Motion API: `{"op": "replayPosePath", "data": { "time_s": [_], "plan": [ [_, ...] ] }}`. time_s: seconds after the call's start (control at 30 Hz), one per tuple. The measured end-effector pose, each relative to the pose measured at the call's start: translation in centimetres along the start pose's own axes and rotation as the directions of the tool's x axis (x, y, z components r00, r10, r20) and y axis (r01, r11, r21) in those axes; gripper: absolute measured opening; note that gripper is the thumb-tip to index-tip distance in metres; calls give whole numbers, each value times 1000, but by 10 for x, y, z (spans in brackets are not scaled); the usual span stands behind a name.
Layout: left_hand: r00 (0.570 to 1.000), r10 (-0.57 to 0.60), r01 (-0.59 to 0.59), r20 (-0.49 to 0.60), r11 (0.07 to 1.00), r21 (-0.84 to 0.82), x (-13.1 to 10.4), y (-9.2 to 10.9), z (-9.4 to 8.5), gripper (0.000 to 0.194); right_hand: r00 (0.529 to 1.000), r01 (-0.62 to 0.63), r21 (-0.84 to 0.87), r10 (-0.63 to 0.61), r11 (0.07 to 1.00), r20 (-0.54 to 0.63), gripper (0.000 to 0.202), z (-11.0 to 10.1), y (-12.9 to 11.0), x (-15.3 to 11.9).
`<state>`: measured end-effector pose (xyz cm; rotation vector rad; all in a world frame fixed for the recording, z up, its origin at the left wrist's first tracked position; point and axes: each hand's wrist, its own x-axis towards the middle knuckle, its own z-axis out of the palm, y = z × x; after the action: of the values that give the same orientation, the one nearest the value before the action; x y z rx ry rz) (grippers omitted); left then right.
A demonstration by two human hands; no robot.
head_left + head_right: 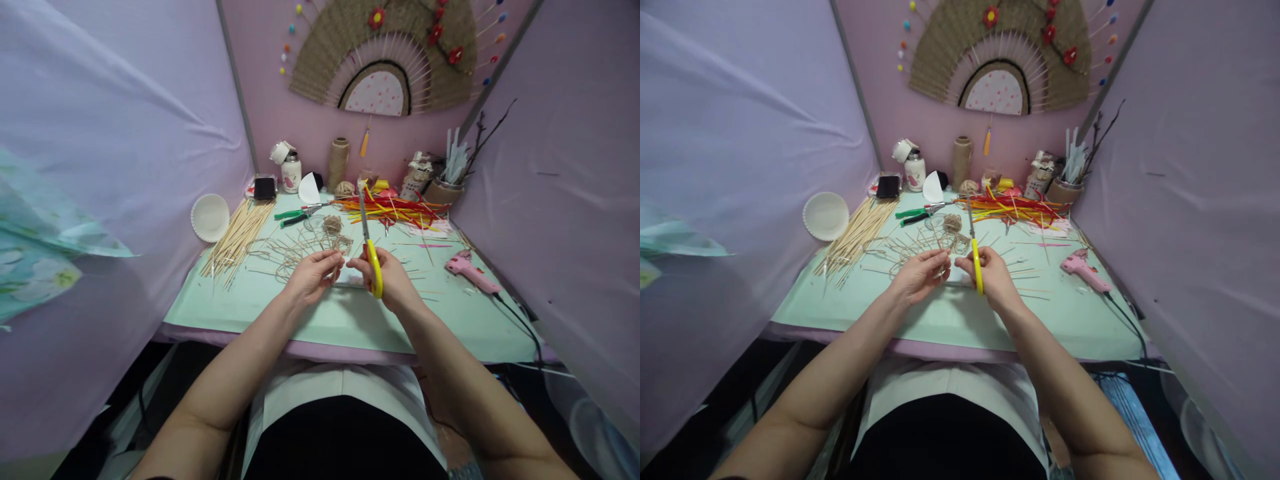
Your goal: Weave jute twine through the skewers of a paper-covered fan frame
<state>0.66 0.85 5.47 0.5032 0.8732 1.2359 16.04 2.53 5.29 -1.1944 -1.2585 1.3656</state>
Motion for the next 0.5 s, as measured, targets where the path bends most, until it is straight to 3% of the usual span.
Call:
{"op": "replayPosePath", "data": {
  "time_s": [0.27, 0.5],
  "plan": [
    [984, -129, 99, 123, 970, 222, -7, -2, -7, 38, 996, 85, 22, -85, 996, -32, 47, -15, -22, -1],
    [980, -161, 131, 113, 962, 239, -5, -7, -12, 37, 989, 142, 128, -134, 982, -64, 46, -11, -15, 2]
  ]
}}
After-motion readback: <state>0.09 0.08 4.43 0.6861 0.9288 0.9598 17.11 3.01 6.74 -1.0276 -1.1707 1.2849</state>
